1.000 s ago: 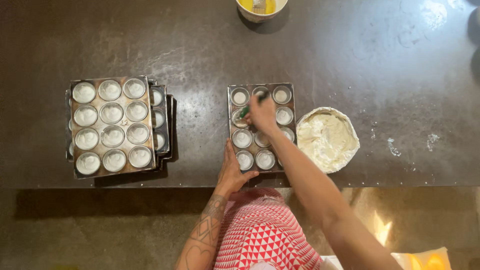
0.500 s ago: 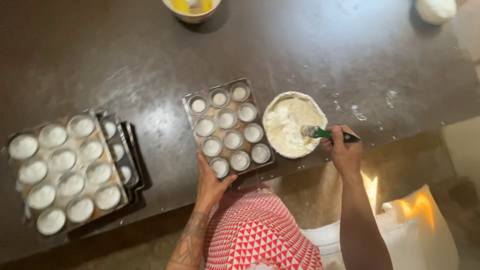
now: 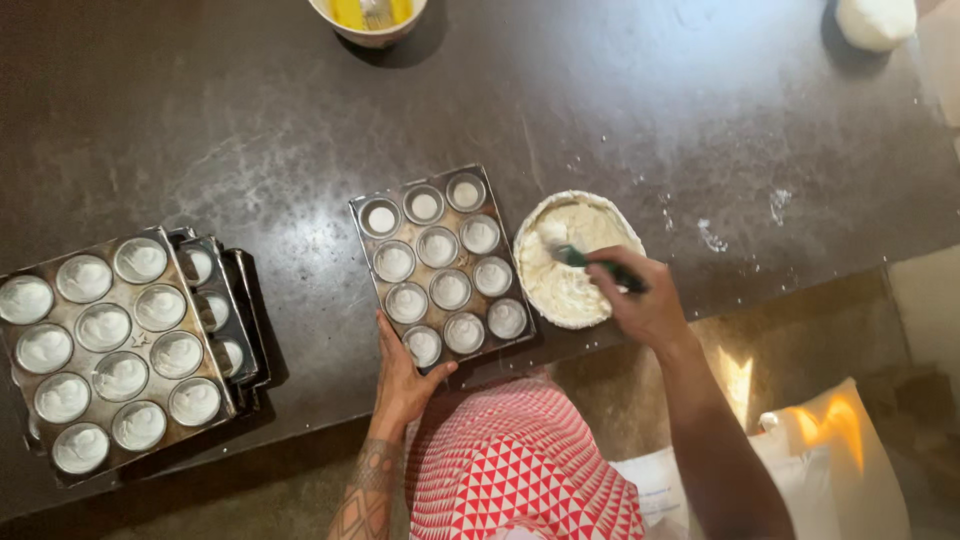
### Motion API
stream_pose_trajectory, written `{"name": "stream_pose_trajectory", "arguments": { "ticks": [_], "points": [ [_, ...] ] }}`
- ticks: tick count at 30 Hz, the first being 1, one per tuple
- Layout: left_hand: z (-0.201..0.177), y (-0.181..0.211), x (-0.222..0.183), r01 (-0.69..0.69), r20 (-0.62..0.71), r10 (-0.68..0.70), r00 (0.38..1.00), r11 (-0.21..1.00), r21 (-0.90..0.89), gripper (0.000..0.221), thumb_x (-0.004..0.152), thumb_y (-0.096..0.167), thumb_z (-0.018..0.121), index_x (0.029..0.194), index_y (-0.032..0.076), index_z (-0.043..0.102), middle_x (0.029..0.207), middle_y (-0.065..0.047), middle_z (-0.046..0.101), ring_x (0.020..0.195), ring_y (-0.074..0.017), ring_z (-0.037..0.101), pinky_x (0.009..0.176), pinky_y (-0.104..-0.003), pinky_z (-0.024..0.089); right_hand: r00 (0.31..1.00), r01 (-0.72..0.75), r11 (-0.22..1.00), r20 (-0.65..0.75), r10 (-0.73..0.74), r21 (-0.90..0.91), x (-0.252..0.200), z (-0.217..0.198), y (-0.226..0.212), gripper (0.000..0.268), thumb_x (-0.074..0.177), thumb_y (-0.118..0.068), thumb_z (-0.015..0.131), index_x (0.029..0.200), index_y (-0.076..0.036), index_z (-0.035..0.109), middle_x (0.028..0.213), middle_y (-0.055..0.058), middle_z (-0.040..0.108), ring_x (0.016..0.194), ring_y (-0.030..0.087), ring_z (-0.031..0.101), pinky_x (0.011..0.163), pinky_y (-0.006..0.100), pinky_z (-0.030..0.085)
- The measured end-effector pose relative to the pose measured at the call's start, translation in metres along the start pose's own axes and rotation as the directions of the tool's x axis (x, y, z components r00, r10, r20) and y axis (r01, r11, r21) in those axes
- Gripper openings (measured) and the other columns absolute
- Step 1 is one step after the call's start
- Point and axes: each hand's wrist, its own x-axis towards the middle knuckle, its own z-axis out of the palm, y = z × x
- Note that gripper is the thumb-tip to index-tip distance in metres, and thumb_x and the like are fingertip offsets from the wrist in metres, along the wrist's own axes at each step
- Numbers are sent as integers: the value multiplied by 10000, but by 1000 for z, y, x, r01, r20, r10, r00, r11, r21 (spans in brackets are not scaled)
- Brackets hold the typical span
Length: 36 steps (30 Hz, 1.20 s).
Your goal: The person applies a white substance from a bowl into the cups of several muffin tins using a green-handled brush.
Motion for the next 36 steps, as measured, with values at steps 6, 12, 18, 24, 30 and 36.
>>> {"name": "stream_pose_trajectory", "arguments": {
  "ticks": [6, 12, 18, 24, 30, 36],
  "points": [
    [-1, 7, -3, 30, -10, -30, 999, 999, -18, 1460, 612, 269, 969, 1565, -10, -102, 1667, -270, 77, 1558, -373, 128, 1242, -417, 200, 594, 790, 479, 673, -441, -384, 84, 44, -54, 290, 860, -204, 741, 1138, -122, 742, 1076, 73, 735, 1011, 278, 675, 830, 422, 553],
    [-3, 15, -4, 49, -15, -50, 999, 997, -55, 1465, 597, 247, 967, 1571, -3, -98, 1656, -272, 105, 1548, -369, 164, 1240, -411, 219, 407, 894, 309, 878, -253, -325, 162, 113, -19, 210, 801, -143, 708, 1003, -106, 752, 968, 85, 742, 953, 313, 686, 767, 446, 571],
    [-4, 18, -4, 97, 1, -97, 995, 995, -29, 1458, 604, 242, 958, 1579, 11, -101, 1662, -255, 110, 1548, -358, 172, 1241, -399, 230, 947, 159, 872, 321, -3, -462, 192, 173, 72, 437, 1096, -315, 606, 856, 40, 689, 653, 166, 638, 579, 306, 659, 627, 440, 545],
    [-2, 12, -4, 36, -12, -36, 999, 999, 1, 1446, 619, 263, 969, 1558, -6, -98, 1663, -268, 80, 1551, -367, 147, 1235, -413, 215, 869, -458, 356, 327, 371, 814, 120, 123, 106, 449, 1033, -380, 435, 1198, 8, 590, 961, 168, 730, 904, 282, 725, 880, 414, 596],
    [-3, 10, -2, 18, -15, -18, 1000, 1000, -21, 1456, 609, 290, 950, 1564, -22, -104, 1659, -274, 99, 1545, -365, 174, 1227, -407, 235, 996, -27, 960, -78, 50, 278, 42, -15, 72, 375, 1102, -345, 495, 1188, -9, 639, 927, 118, 747, 778, 155, 700, 718, 285, 569],
    [-3, 7, 0, 64, 9, -65, 998, 997, 41, 1477, 600, 284, 961, 1559, -25, -119, 1669, -282, 47, 1546, -378, 131, 1231, -413, 205, 977, -157, 988, -143, 156, 7, 27, -46, 89, 292, 1070, -265, 557, 1081, -12, 703, 841, 83, 733, 692, 83, 638, 620, 231, 529]
  ]
}}
